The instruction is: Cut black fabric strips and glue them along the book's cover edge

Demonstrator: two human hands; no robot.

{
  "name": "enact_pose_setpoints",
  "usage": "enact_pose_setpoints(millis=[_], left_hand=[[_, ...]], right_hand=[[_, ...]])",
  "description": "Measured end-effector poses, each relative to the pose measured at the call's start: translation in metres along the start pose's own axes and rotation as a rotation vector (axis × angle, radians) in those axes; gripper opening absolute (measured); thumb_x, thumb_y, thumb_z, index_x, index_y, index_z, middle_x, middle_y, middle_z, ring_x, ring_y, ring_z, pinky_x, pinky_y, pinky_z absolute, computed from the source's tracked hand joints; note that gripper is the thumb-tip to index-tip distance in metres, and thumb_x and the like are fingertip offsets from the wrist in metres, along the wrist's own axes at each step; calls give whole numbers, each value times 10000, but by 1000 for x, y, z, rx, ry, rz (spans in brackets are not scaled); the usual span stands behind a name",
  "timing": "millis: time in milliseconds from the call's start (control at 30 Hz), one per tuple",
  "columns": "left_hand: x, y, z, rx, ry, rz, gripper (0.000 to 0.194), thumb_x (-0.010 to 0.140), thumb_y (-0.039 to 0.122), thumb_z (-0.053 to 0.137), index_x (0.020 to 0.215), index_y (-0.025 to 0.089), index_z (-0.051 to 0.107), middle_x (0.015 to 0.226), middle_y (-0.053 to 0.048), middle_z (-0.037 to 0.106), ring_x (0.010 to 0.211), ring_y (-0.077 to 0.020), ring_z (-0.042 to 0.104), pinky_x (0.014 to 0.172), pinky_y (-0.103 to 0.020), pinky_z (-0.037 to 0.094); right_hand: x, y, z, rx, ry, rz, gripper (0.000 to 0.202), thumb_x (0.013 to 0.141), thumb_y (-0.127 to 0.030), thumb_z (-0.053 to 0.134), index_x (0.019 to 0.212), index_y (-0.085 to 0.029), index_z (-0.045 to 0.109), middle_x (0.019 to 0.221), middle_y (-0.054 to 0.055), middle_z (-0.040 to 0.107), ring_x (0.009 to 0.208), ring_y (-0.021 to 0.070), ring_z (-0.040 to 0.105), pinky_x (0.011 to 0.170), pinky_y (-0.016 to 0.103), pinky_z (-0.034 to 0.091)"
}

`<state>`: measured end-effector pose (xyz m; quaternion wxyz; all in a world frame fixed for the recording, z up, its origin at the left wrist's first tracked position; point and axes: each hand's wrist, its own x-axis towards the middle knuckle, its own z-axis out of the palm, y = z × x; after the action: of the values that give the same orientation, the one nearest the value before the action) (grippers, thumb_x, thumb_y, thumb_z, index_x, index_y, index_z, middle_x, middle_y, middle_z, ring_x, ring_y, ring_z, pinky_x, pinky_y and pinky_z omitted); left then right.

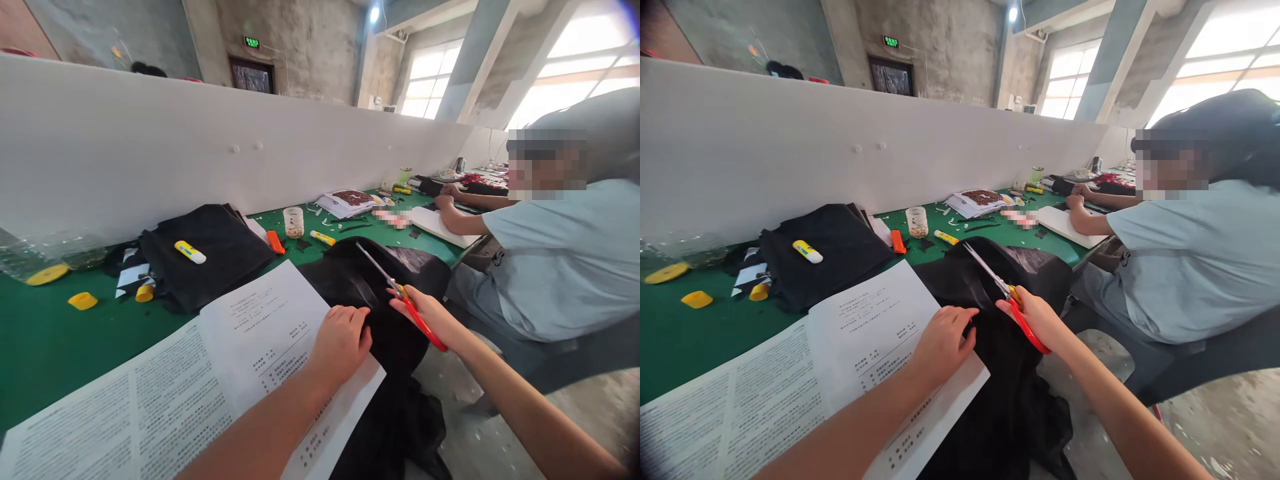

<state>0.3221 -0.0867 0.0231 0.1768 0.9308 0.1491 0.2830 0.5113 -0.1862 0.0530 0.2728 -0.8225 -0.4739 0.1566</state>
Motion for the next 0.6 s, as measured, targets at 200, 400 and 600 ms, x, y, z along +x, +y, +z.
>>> enact_pose_setpoints(millis=[200, 400, 600], left_hand=[[15, 0, -30, -27, 89, -80, 195, 875, 158, 396, 986, 190, 553, 922, -44, 592, 890, -190, 538, 793, -334, 459], [64, -64, -65, 193, 53, -342, 222, 871, 167, 384, 978, 172, 579, 1021, -88, 609, 1002, -218, 539, 887, -334, 404], [108, -138, -44, 117, -210, -450, 269, 789, 410, 551, 730, 163, 641, 720, -63, 652, 723, -230, 614, 630, -292, 437]], right_hand=[[25, 1, 10, -342, -4, -20, 465, 776, -651, 487, 893, -201, 495, 862, 119, 658, 805, 286, 635, 641, 292, 392], [51, 9, -7, -61, -27, 31, 382, 807, -575, 514, 703, -207, 503, 851, 95, 669, 767, 231, 614, 644, 271, 401], [67, 4, -24, 71, -129, 44, 424, 790, -611, 499, 742, -192, 553, 869, 62, 665, 637, 168, 567, 529, 253, 404]])
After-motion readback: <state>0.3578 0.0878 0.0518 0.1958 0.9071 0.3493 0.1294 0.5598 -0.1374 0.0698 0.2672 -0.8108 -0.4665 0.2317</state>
